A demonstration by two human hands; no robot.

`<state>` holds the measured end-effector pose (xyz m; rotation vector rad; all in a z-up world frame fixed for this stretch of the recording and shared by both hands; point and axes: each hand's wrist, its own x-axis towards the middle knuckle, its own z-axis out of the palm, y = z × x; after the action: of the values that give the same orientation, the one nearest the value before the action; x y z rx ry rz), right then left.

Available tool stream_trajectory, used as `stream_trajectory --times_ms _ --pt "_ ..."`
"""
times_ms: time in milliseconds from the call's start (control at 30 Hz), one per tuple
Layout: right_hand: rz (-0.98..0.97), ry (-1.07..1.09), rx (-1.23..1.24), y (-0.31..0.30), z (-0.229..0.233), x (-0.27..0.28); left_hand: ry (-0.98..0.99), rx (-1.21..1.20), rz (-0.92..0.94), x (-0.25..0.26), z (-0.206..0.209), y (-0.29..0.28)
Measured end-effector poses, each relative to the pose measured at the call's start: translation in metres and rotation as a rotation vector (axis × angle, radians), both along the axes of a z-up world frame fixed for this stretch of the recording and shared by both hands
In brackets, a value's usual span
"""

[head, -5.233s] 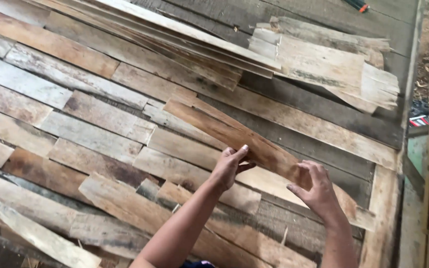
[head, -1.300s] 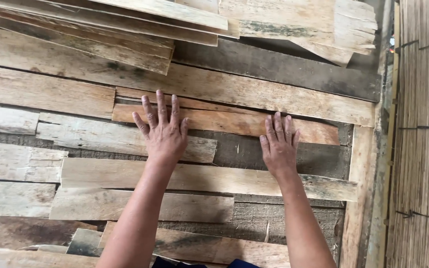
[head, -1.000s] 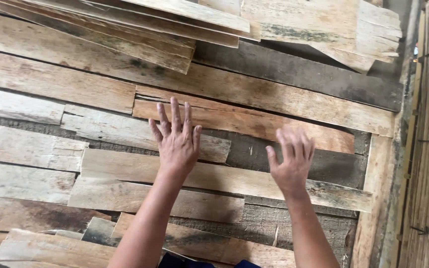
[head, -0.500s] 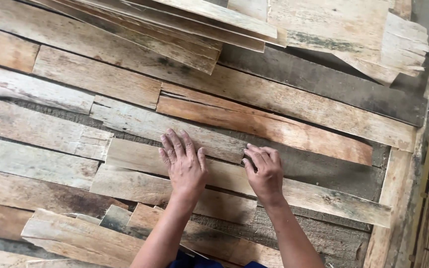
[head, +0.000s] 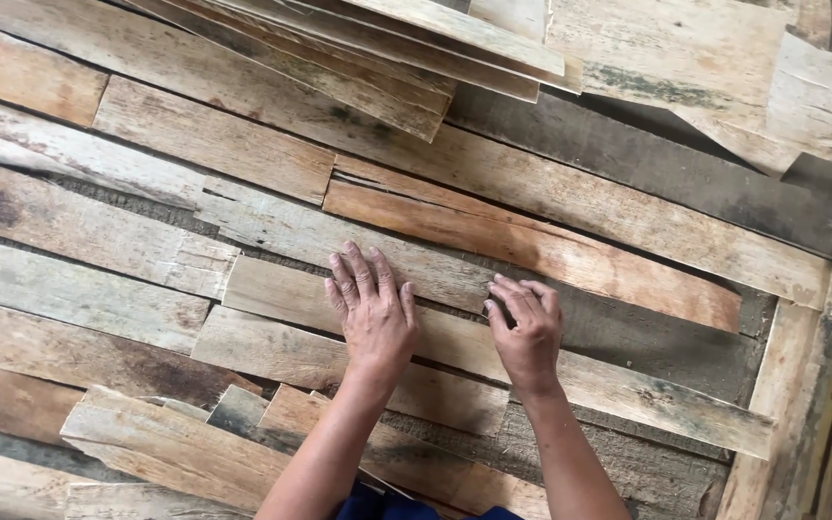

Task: Sorting, aligning, and trimming thin wood strips on a wooden surface in a workshop.

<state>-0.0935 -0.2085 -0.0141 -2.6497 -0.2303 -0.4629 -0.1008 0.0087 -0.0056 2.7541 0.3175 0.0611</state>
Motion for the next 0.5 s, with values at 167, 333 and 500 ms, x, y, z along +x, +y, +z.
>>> stream_trajectory --times_ms 167,333,500 --pt "-0.011 -0.022 -0.021 0.001 -0.003 -0.001 0.006 -0.003 -0.001 0.000 0.004 0.000" --pt "0.033 -0.092 0.070 0.001 0.022 -0.005 -0.081 -0.008 -0.019 -0.005 0.016 0.003" --pt "0.121 -0.092 0.121 0.011 0.073 -0.053 -0.309 -0.127 -0.134 -0.066 0.060 0.004"
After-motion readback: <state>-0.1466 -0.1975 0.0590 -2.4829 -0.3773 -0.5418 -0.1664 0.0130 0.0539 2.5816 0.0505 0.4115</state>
